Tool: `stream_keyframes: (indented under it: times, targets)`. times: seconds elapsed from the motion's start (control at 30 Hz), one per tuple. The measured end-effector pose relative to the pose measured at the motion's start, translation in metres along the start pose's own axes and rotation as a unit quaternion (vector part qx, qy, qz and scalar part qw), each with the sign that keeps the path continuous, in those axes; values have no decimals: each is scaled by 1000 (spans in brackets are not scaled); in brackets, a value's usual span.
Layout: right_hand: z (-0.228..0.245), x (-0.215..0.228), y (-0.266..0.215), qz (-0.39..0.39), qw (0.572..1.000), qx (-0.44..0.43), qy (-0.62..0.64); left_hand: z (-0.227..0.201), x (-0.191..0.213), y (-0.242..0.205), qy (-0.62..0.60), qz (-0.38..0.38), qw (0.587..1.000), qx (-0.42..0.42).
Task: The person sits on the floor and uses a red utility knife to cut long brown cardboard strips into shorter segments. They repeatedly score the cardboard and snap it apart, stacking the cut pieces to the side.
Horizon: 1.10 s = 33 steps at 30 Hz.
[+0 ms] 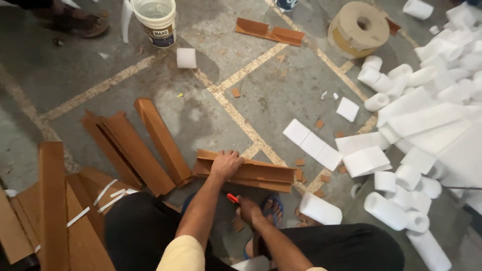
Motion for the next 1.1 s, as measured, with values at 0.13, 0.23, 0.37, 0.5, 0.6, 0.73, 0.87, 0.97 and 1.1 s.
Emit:
stream_keyframes:
  times: [0.13, 0.23, 0.37, 0.5, 0.6, 0.73, 0.87, 0.97, 1.1]
  targets:
    - [-6, 44, 17, -82, 994, 68, -18, 1, -12, 2, -5, -6, 1000, 7]
    - [-17, 52, 30, -67, 996, 12, -60, 12, -16, 0, -1, -10, 999, 33]
    - [-9, 73, 42, -99, 987, 12, -129, 35, -10, 3, 2, -13, 995, 99]
    - [-11, 66, 28, -86, 991, 6, -101, 43, -7, 4, -17, -32, 994, 106]
    - [-27, 65, 10, -64, 995, -35, -65, 49, -9, 12, -45, -45, 992, 109]
    - [-9, 77, 3, -106, 987, 60, -108, 49, -15, 25, -62, -59, 991, 105]
    - [21, 68, 34, -43, 987, 57, -144, 45, -17, 24, -38, -46, 995, 85]
    - [60, 86, 54, -111, 956, 157, -221, 47, -13, 31, -50, -29, 995, 81]
    - [71, 91, 36, -180, 945, 189, -195, 48, -16, 29, -60, -10, 995, 85]
Point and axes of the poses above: each hand's wrist, its own y-axis towards the middle knuckle, its own x-axis out of the back of the hand, z = x × y, the point moved 9 cm from there along y, towards the middle knuckle, and after that the axes turned 6 degrees about y, right-handed, at the moved point
